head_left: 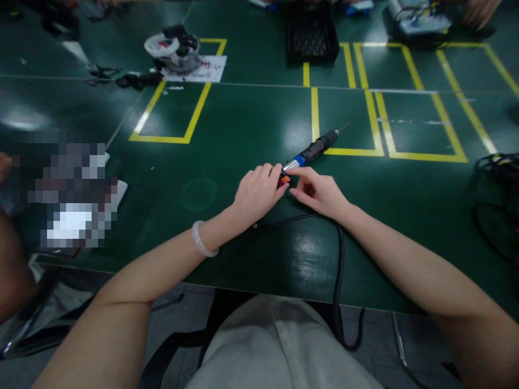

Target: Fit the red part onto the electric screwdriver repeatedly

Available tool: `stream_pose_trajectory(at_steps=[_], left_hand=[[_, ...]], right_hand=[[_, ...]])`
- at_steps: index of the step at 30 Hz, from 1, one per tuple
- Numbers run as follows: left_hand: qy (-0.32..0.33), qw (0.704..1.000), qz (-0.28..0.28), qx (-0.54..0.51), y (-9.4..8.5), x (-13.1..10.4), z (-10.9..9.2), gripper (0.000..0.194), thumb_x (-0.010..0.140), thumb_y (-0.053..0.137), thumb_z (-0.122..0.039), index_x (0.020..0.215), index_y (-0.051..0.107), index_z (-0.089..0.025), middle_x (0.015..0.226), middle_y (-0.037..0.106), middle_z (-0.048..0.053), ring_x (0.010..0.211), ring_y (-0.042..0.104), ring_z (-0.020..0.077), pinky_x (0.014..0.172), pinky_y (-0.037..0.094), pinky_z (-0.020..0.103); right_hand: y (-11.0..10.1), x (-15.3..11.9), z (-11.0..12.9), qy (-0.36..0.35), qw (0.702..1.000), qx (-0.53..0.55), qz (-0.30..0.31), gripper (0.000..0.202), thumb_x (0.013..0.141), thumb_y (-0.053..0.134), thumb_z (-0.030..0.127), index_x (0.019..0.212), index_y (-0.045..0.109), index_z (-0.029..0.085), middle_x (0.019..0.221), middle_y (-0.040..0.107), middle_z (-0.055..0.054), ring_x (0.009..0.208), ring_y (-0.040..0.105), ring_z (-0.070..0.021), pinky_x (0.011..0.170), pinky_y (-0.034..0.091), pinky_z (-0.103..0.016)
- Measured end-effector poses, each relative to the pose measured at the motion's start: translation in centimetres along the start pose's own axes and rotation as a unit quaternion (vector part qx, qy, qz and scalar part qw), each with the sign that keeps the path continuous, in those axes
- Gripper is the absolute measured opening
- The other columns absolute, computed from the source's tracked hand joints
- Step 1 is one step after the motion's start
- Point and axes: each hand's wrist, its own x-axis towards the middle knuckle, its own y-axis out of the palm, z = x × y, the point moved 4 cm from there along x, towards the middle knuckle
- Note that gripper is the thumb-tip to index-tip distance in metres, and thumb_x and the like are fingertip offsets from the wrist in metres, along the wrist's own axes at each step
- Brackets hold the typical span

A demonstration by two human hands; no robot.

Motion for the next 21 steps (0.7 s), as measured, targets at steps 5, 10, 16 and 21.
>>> stream_pose_trajectory(at_steps=[5, 10, 16, 21], left_hand=[[0.037, 0.999, 0.013, -0.036, 0.2, -0.4, -0.9, 0.051, 0.103, 0.056, -0.039, 0.143, 0.049, -0.009, 0.122, 0.062, 0.018, 0.107, 0.059, 0.0323, 0.085, 0.046, 0.039], [0.065, 0.995, 0.003, -0.074, 0.5, -0.9, -0.2, 0.063, 0.102, 0.057, -0.046, 0.15, 0.042, -0.008, 0.129, 0.058, 0.019, 0.113, 0.055, 0.0325, 0.091, 0.047, 0.04], [0.072, 0.992, 0.001, -0.105, 0.7, -1.0, 0.3, 0.064, 0.1, 0.06, -0.044, 0.151, 0.042, -0.009, 0.131, 0.058, 0.018, 0.113, 0.055, 0.0323, 0.095, 0.047, 0.042], [0.073, 0.991, 0.006, -0.117, 0.6, -1.0, 0.3, 0.064, 0.099, 0.062, -0.041, 0.15, 0.043, -0.007, 0.132, 0.058, 0.017, 0.115, 0.054, 0.0319, 0.098, 0.047, 0.041]], right_hand=[[0.0, 0.1, -0.1, 0.002, 1.0, 0.022, -0.007, 0.016, 0.095, 0.061, 0.03, 0.106, 0.066, 0.02, 0.072, 0.063, 0.002, 0.06, 0.056, -0.0114, 0.06, 0.041, -0.023], [0.3, 0.3, -0.9, 0.099, 0.971, 0.215, -0.034, 0.026, 0.094, 0.065, 0.045, 0.096, 0.059, 0.02, 0.059, 0.055, 0.007, 0.045, 0.05, -0.008, 0.046, 0.038, -0.021], [0.8, 0.5, -1.3, 0.169, 0.929, 0.327, -0.022, 0.04, 0.089, 0.069, 0.058, 0.091, 0.053, 0.021, 0.052, 0.059, 0.008, 0.038, 0.05, -0.0072, 0.037, 0.033, -0.018], [0.6, 0.5, -1.1, 0.175, 0.923, 0.341, -0.024, 0.04, 0.088, 0.07, 0.057, 0.09, 0.055, 0.021, 0.053, 0.061, 0.007, 0.038, 0.052, -0.0073, 0.036, 0.035, -0.018]])
